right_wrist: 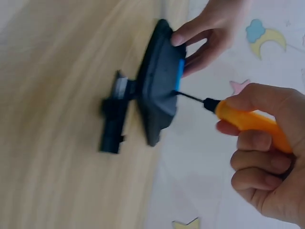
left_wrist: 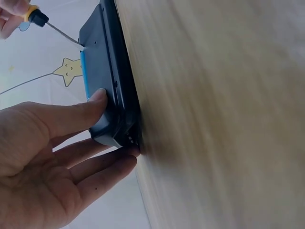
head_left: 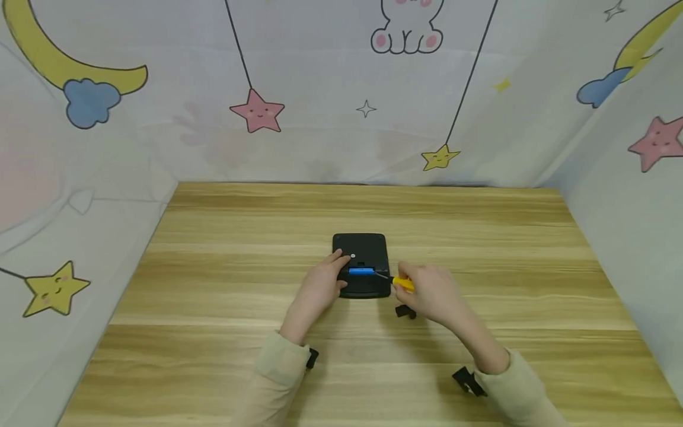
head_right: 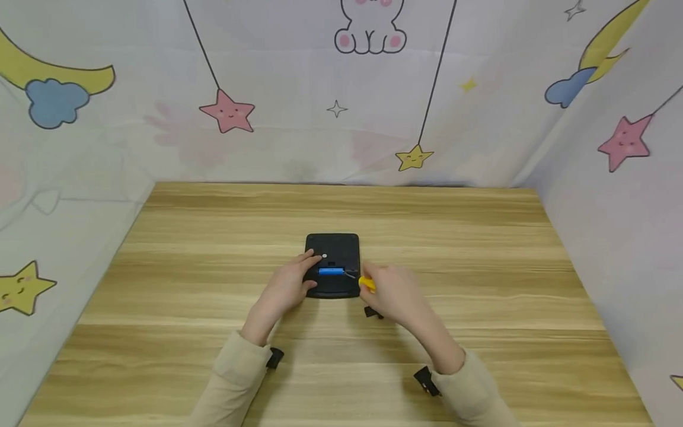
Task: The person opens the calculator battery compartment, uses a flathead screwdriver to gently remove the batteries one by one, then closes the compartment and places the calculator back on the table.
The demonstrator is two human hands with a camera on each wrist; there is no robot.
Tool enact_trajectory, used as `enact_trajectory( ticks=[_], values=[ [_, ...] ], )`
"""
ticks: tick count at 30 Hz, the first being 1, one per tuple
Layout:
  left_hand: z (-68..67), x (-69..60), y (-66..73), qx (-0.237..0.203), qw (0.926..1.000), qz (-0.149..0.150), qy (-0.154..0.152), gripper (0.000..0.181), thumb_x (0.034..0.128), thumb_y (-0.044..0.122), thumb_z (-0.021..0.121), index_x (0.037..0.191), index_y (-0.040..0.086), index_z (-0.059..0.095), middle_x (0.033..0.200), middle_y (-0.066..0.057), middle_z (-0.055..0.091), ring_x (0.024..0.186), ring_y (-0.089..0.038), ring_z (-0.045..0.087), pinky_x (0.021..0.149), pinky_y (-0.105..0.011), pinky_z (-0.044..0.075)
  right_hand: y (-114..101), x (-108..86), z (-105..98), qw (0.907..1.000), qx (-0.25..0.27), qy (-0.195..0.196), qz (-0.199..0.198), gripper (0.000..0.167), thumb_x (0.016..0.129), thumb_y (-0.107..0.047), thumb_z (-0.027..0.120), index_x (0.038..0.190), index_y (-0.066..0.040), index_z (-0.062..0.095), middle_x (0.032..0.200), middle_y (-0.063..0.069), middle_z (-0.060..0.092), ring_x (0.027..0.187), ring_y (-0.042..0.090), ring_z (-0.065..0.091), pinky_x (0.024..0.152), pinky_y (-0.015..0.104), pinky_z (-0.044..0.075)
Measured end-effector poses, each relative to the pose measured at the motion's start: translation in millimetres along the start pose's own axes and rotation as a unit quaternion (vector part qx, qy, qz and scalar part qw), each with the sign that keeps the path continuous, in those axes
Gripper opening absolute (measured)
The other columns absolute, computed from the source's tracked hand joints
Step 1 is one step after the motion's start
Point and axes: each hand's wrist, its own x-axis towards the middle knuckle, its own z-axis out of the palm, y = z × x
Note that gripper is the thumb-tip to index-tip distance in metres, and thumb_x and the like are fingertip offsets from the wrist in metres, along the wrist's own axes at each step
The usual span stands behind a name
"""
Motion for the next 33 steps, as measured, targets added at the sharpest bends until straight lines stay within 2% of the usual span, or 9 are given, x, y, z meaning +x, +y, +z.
enact_trajectory(
  ticks=[3,6,12,17,20,23,30,33],
  values=[
    [0.2,-0.6,-0.3,0.004,1.0,0.0,0.005,0.051,0.0876,0.011,0.069,0.137,0.01,0.054,0.149,-0.013,0.045,0.127,-0.031,0.054,0.088,-0.038,0.055,13.7,-5.2,7.3,0.9984,0.056,0.004,0.003,0.014,0.082,-0.019,0.07,0.078,-0.015,0.058,0.054,-0.007,0.048,0.045,0.005,0.032,0.043,0.018,0.025],
    [0.4,-0.3,-0.5,0.008,0.9999,0.005,0.011,0.051,0.0874,0.012,0.07,0.136,0.01,0.055,0.148,-0.014,0.046,0.126,-0.031,0.056,0.086,-0.038,0.055,25.7,-10.3,14.8,0.993,0.117,0.007,0.017,0.011,0.084,-0.018,0.07,0.079,-0.017,0.06,0.06,-0.008,0.054,0.048,0.004,0.036,0.046,0.018,0.03],
    [0.2,0.5,1.8,0.021,0.9996,0.01,0.015,0.051,0.0864,0.016,0.071,0.135,0.009,0.056,0.146,-0.015,0.047,0.126,-0.031,0.056,0.091,-0.04,0.054,44.2,-17.8,31.3,0.9721,0.226,0.015,0.06,0.01,0.085,-0.016,0.071,0.08,-0.018,0.063,0.067,-0.005,0.058,0.056,0.006,0.044,0.05,0.019,0.038],
    [0.4,0.9,2.8,0.024,0.9996,0.005,0.015,0.052,0.0865,0.017,0.071,0.135,0.009,0.055,0.147,-0.015,0.047,0.125,-0.031,0.056,0.092,-0.041,0.054,48.5,-20.3,40.9,0.9555,0.283,0.051,0.064,0.012,0.085,-0.013,0.072,0.078,-0.016,0.062,0.067,-0.004,0.056,0.057,0.004,0.044,0.05,0.019,0.039],
    [1.3,0.8,3.0,0.024,0.9996,0.005,0.015,0.052,0.0867,0.017,0.071,0.136,0.01,0.055,0.147,-0.014,0.047,0.124,-0.032,0.057,0.092,-0.041,0.054,46.8,-18.8,39.8,0.9499,0.3,0.066,0.057,0.01,0.086,-0.013,0.071,0.08,-0.013,0.063,0.066,-0.001,0.056,0.056,0.004,0.044,0.048,0.019,0.039],
    [2.9,0.7,3.5,0.026,0.9995,0.01,0.016,0.052,0.0868,0.018,0.071,0.136,0.01,0.055,0.147,-0.014,0.047,0.121,-0.033,0.059,0.091,-0.041,0.054,45.6,-18.0,34.9,0.9496,0.3,0.06,0.067,0.011,0.087,-0.013,0.07,0.081,-0.014,0.061,0.065,-0.001,0.055,0.055,0.004,0.044,0.047,0.019,0.038],
    [3.0,0.8,3.4,0.009,0.9998,-0.01,0.015,0.052,0.0864,0.016,0.071,0.135,0.011,0.055,0.148,-0.014,0.045,0.105,-0.034,0.066,0.082,-0.038,0.056,46.6,-18.7,29.4,0.9553,0.282,0.041,0.08,0.011,0.086,-0.014,0.07,0.08,-0.013,0.061,0.062,-0.001,0.056,0.053,0.006,0.044,0.047,0.019,0.038],
    [2.8,1.2,3.0,0.007,0.9998,-0.011,0.015,0.052,0.0864,0.017,0.071,0.136,0.011,0.055,0.148,-0.014,0.045,0.1,-0.033,0.068,0.079,-0.037,0.056,49.2,-19.2,28.3,0.9541,0.276,0.045,0.107,0.009,0.088,-0.018,0.07,0.085,-0.013,0.063,0.066,0.0,0.056,0.058,0.01,0.045,0.051,0.019,0.038]
  ],
)
